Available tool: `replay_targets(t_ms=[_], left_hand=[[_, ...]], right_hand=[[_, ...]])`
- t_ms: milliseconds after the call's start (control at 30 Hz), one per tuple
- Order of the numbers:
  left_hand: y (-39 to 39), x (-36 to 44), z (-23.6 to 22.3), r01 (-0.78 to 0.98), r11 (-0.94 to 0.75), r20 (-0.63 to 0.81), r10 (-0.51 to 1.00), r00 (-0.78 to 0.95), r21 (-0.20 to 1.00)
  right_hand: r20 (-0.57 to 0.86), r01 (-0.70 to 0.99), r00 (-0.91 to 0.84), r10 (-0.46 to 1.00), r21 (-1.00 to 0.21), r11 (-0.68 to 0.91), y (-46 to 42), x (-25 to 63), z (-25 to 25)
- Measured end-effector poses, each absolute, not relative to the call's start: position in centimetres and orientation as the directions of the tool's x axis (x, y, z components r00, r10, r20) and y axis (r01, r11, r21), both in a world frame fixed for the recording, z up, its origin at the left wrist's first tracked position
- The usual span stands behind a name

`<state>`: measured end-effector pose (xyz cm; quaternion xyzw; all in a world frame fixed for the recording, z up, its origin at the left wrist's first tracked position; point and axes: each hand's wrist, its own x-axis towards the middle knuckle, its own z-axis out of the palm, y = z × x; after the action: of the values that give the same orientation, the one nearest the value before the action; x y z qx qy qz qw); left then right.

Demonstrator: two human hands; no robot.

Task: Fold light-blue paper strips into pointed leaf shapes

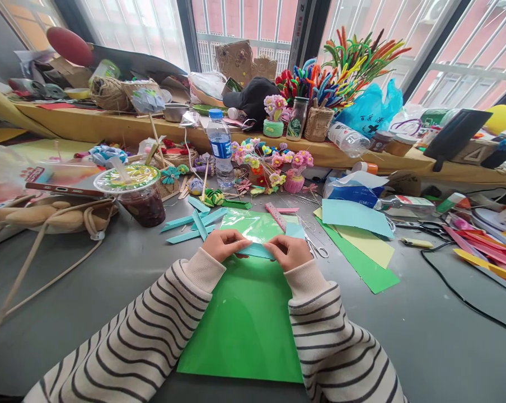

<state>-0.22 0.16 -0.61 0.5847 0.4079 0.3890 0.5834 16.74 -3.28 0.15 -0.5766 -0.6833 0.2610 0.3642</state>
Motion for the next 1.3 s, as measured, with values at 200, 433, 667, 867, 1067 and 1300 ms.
replay_targets(t_ms=[200, 433, 667, 867, 1067, 1300], left_hand=[[0.4, -0.3, -0.6, 0.018, 0.010, -0.016, 0.923, 0.384, 1.000], [0.7, -0.4, -1.1, 0.004, 0.029, -0.029, 0.924, 0.380, 1.000], [0.8, -0.6, -0.6, 0.038, 0.029, -0.039, 0.958, 0.284, 0.999], [0.7, -0.7, -0.6, -0.008, 0.027, -0.024, 0.952, 0.305, 1.000], [0.8, -0.8, -0.5, -0.022, 0.032, -0.024, 0.952, 0.306, 0.999], [0.7, -0.8, 0.0, -0.021, 0.045, -0.036, 0.955, 0.295, 0.999]], right_hand=[[0.171, 0.548, -0.126, 0.977, -0.809, 0.212, -3.3, 17.1, 0.5], [0.164, 0.492, -0.123, 0.979, -0.847, 0.204, -2.9, 17.3, -0.3], [0.156, 0.502, -0.062, 0.986, -0.849, 0.166, -2.6, 18.4, -0.3], [0.148, 0.455, -0.075, 0.986, -0.875, 0.166, -2.6, 18.6, -0.6], [0.128, 0.378, -0.071, 0.989, -0.915, 0.145, -2.8, 18.7, -0.2], [0.087, 0.337, -0.031, 0.996, -0.937, 0.092, -2.8, 18.9, 0.7]])
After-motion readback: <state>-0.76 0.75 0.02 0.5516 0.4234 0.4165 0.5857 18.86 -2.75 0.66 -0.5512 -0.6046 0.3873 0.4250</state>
